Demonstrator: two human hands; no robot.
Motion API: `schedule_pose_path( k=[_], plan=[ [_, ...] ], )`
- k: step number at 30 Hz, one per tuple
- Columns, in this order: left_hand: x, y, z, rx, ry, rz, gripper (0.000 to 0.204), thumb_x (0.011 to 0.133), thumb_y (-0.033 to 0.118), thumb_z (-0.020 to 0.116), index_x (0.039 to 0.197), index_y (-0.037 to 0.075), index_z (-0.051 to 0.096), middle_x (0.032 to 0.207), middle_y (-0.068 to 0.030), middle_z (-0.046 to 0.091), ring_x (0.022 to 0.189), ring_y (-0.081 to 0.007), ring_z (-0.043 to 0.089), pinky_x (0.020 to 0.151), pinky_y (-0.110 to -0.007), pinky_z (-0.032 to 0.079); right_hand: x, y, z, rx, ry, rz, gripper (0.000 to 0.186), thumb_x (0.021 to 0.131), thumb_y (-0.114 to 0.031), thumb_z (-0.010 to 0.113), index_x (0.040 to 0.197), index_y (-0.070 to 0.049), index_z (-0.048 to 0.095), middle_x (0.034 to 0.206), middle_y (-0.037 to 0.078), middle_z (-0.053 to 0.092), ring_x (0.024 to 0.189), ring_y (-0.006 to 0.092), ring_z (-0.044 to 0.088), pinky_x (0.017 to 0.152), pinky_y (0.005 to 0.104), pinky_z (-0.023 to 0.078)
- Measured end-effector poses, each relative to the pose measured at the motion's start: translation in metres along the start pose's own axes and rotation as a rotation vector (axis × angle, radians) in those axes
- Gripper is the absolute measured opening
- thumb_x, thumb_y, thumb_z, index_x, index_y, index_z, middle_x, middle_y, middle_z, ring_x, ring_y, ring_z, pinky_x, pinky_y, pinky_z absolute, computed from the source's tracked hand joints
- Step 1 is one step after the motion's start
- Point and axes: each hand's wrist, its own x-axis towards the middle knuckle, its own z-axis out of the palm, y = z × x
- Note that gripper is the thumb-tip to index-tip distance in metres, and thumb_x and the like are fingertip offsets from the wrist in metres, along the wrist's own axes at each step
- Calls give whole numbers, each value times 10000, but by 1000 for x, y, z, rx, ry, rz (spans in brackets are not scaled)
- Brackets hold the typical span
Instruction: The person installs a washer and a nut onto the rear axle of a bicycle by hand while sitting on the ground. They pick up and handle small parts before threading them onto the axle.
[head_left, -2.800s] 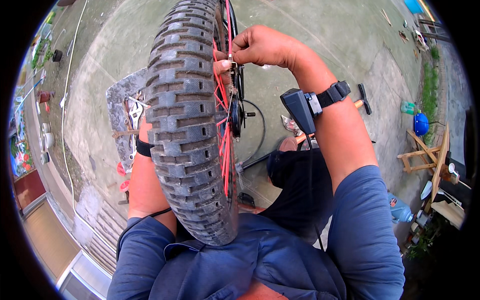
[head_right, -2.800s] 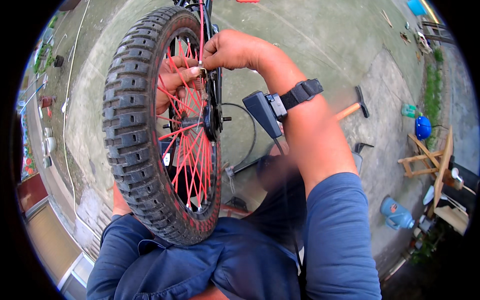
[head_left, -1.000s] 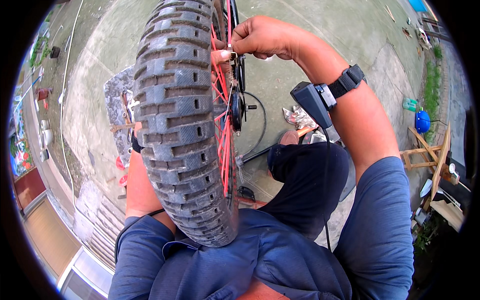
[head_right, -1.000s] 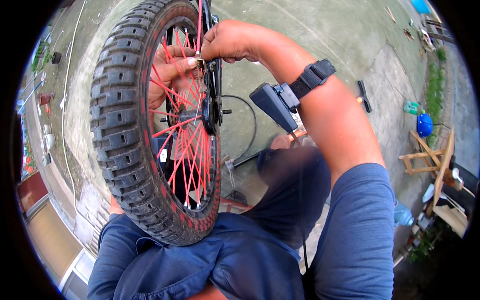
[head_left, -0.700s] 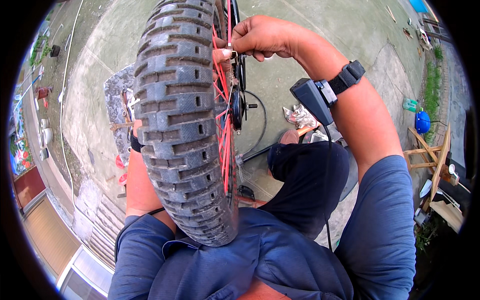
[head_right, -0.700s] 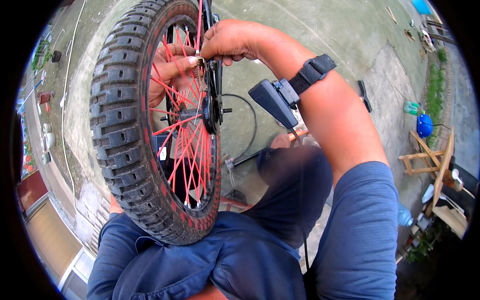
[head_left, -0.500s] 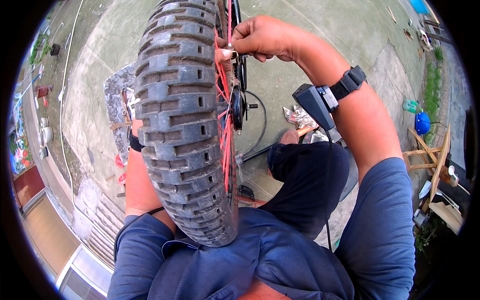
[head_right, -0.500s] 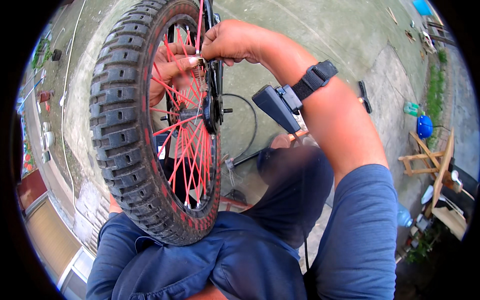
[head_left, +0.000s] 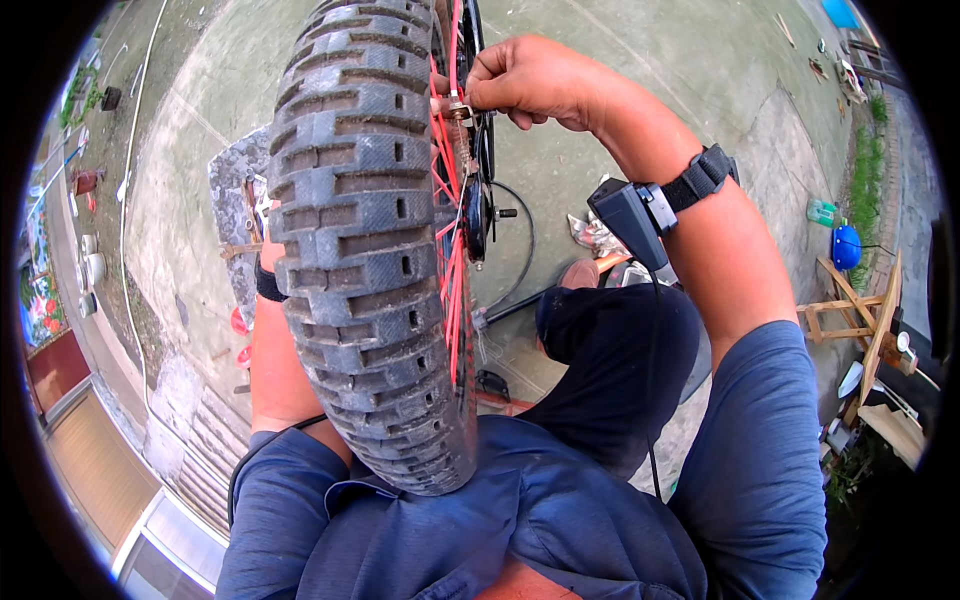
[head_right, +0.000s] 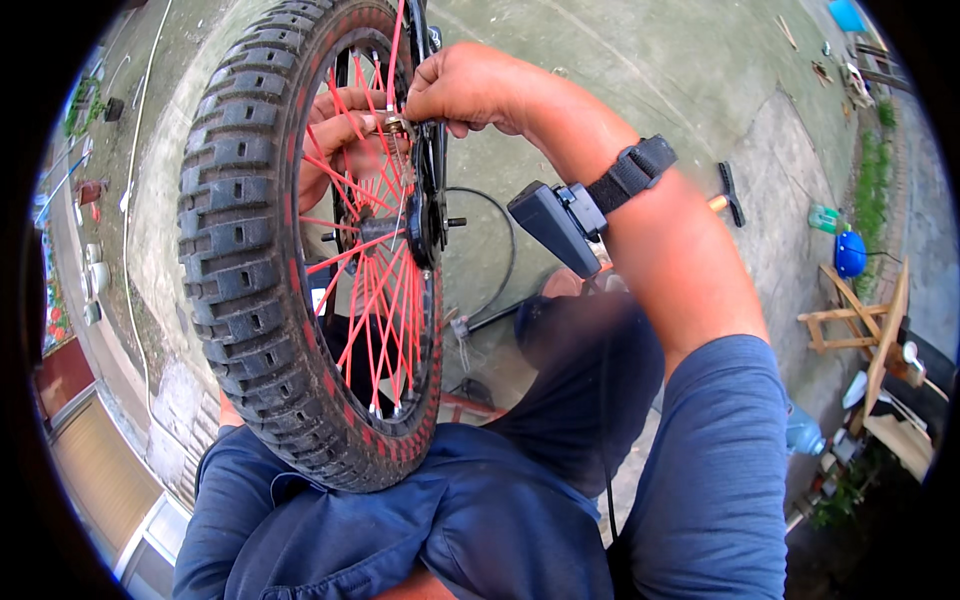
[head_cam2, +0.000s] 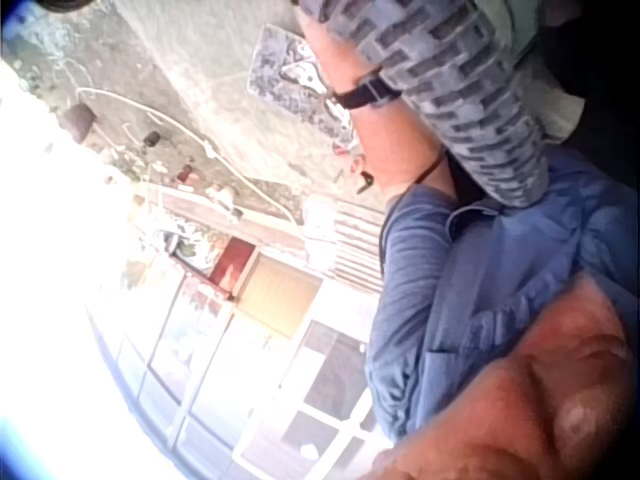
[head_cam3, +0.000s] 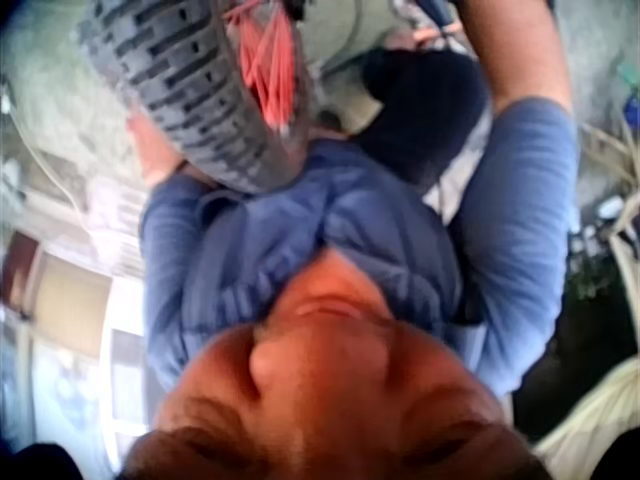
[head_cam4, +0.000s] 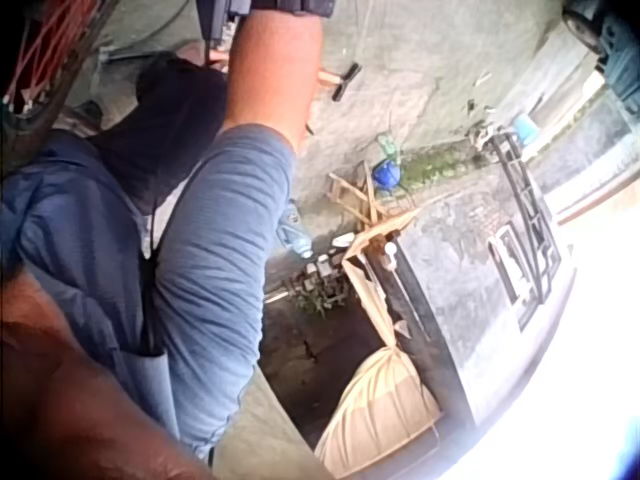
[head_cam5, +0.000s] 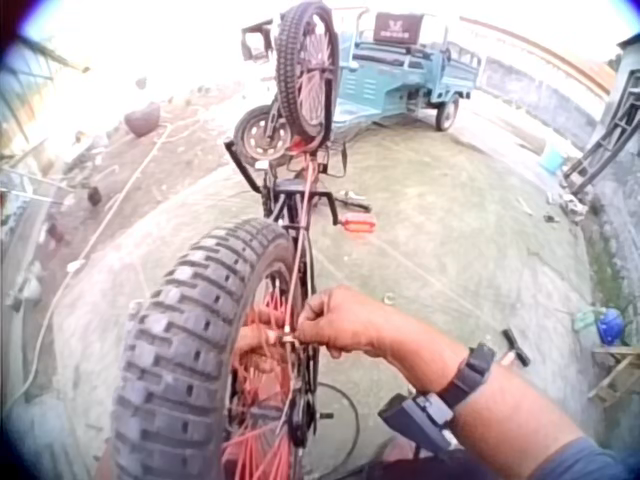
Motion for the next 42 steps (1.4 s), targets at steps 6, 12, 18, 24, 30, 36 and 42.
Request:
schedule_pose_path(
  k=[6,12,18,24,30,36,42],
  plan=[
    [5,-3,-1,-12,4,18,404,892,113,681,1249,-30,558,1073,-120,691,897,-152,686,692,-225,562,4,14,4,99,52,-14,206,844,-213,754,743,-96,617,657,-60,542,490,32,378,428,216,261],
    [11,-7,-3,-49,3,52,416,893,106,677,1263,-33,547,1091,-127,690,909,-155,688,697,-224,567,0,20,10,164,114,-71,133,848,-178,729,796,-74,662,680,-46,569,496,39,407,435,218,300],
    [12,-12,-7,-128,-16,110,429,893,100,672,1276,-37,536,1109,-134,689,920,-159,690,702,-223,572,-9,0,6,-321,280,-195,158,873,-202,690,891,-48,723,740,20,672,584,103,571,524,275,462],
    [16,-17,-5,-32,101,71,441,893,90,666,1293,-33,529,1138,-135,690,951,-157,686,691,-206,565,-4,12,10,-517,393,-505,171,808,-221,673,868,-74,736,763,141,694,710,335,660,676,407,535],
    [12,-13,-2,20,54,141,442,901,131,677,1292,-23,541,1135,-109,692,967,-146,670,705,-230,544,-6,14,11,-315,357,-430,154,823,-188,670,874,-48,709,749,109,692,657,253,654,636,363,527],
    [-7,-3,-6,-3,69,169,388,911,123,664,1257,-29,573,1101,-105,698,953,-144,666,742,-248,543,-23,-1,8,-80,281,-285,134,934,-161,654,953,-31,681,770,-13,647,646,73,603,549,229,465],
    [-11,2,-5,-5,78,208,338,921,114,650,1221,-35,605,1068,-101,704,939,-141,662,779,-266,543,-51,-5,2,117,352,-250,139,904,-156,692,973,-36,677,864,22,699,668,88,654,537,212,449]
  ],
)
